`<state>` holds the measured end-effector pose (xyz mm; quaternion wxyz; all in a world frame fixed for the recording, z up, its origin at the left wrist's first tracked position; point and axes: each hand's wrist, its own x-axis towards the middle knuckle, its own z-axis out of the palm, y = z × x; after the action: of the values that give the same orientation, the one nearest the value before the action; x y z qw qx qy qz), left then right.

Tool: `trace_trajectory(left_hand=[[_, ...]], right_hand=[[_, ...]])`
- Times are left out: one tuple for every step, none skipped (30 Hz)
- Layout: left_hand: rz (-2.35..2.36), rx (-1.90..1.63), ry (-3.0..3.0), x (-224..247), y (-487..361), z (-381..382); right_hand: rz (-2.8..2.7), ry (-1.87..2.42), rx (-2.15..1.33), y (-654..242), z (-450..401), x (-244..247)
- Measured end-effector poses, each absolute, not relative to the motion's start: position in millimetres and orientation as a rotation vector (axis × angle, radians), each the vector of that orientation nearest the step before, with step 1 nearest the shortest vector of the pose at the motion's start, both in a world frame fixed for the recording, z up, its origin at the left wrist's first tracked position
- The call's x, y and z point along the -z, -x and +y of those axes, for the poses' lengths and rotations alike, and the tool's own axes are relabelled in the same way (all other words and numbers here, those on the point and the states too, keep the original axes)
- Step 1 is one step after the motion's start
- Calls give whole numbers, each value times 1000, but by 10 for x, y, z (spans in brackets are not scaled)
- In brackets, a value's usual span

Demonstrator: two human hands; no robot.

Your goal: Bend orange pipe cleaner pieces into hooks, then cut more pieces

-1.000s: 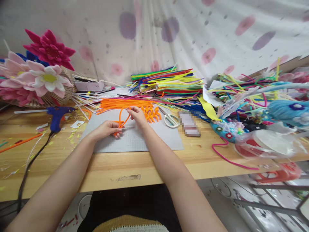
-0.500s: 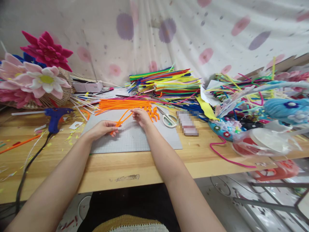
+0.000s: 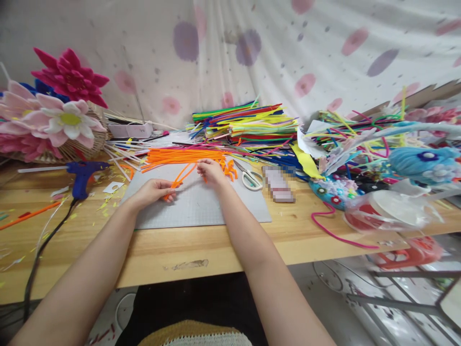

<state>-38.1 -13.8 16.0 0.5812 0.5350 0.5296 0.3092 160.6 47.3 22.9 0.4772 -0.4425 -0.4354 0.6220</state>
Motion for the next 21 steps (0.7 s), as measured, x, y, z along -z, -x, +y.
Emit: trace_trajectory(left_hand=[[1256,-751,-1258,-144,401,-124],[1273,-782,-1273,-128,422,-109],[1289,-815,-1294,-113,446,-93],[1305,-853,-1319,-101,470,-78],[1324,-898,-1347,-91,494,-63],[1345,-950,-1375,-82,519,-49],[1375,-1008,-1400,-75,543,-36],[1411,-1066,-1423,-68,567,-22],[1450,-1121,-1442,-59,590,-9],[1490,-1165,-1457,-47,610,5],[1523,-1198,-1467,-33,628,19],[1549,-1224,-1470,-16,641,31],[1571,-1242,-1470,2,649,41],[1591,-1248,-1474,21,652,48],[1611,-1245,-1483,37,649,51],[1630,-1228,-1505,48,641,49],[1642,-1203,-1534,54,629,43],[1647,-1171,-1560,53,615,33],[1644,-1137,-1578,46,602,21],[1643,-1111,-1588,34,590,7],[1651,-1087,-1602,17,583,-7]], right_hand=[[-1139,1123,-1481,-1705,472,-288],[-1239,1176,-1411,-1824,469,-352],[-1339,1256,-1291,-1962,465,-419],[-1421,1360,-1147,-2110,460,-482],[-1502,1480,-980,-2263,453,-536],[-1596,1638,-776,-2411,445,-578],[-1711,1810,-575,-2548,436,-603],[-1805,1969,-417,-2666,426,-612],[-1890,2116,-339,-2764,416,-604],[-1973,2226,-280,-2838,406,-582],[-2048,2310,-244,-2891,396,-550],[-2103,2364,-225,-2924,388,-511],[-2139,2397,-211,-2941,380,-470],[-2157,2417,-202,-2946,374,-431],[-2163,2426,-194,-2943,369,-399],[-2168,2432,-188,-2936,364,-376],[-2178,2436,-178,-2927,361,-365],[-2191,2436,-166,-2921,358,-365],[-2201,2435,-152,-2920,355,-378],[-2203,2434,-142,-2928,353,-402],[-2195,2433,-142,-2948,351,-435]])
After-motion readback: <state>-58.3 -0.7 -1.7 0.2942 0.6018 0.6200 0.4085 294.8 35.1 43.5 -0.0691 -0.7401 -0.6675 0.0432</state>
